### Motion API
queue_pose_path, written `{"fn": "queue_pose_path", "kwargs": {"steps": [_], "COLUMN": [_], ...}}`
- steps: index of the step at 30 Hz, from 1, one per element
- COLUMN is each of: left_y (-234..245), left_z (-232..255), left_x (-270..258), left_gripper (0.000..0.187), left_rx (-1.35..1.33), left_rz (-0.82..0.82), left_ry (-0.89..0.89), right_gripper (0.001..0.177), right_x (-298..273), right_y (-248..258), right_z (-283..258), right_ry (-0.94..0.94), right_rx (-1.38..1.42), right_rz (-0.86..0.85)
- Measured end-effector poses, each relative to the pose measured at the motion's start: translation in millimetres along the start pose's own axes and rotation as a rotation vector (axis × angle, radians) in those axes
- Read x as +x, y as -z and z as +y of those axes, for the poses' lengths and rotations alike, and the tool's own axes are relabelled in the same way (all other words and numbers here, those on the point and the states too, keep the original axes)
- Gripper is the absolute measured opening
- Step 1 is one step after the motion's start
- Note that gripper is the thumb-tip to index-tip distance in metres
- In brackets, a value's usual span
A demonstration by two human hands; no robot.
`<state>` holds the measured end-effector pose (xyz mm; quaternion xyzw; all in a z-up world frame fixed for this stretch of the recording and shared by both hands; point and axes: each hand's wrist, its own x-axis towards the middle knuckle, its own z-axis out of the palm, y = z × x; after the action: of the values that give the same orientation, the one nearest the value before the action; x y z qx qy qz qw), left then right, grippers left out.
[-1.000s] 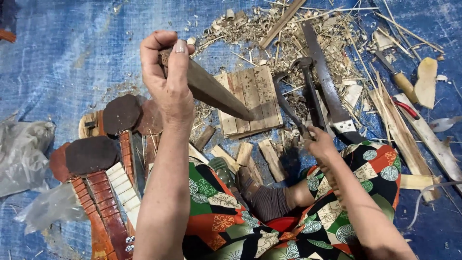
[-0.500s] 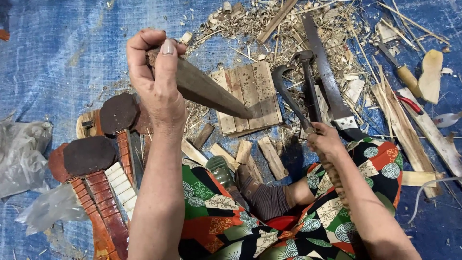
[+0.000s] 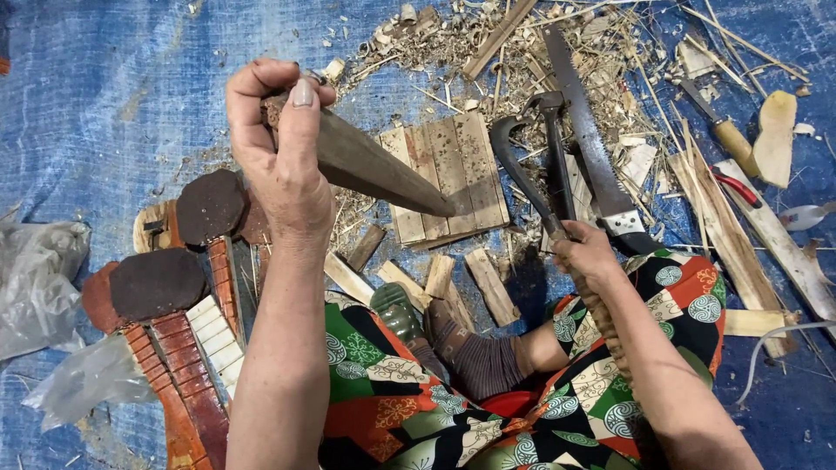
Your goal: Sanding and scraping a wooden instrument neck to smooth the surface during repair.
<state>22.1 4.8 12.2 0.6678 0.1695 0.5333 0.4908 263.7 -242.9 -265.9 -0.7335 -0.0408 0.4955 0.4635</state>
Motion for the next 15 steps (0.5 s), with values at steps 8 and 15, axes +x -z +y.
{"fn": "queue_pose_path", "kwargs": {"steps": [8, 15], "left_y": [0, 1], "left_z": [3, 4], "left_x": [-3, -5], "left_gripper": [0.017, 0.016], "left_rx": [-0.018, -0.057], "left_rz": [-0.004, 0.027], "left_ry": [0.007, 0.049], "right_gripper": [0.052, 0.058], "right_x": [-26, -32], "right_y": [-21, -9], "right_z": [-13, 25], "right_ry": [0.056, 0.148], "right_rx": [-0.600, -0.708], "right_rz": [0.026, 0.116]}}
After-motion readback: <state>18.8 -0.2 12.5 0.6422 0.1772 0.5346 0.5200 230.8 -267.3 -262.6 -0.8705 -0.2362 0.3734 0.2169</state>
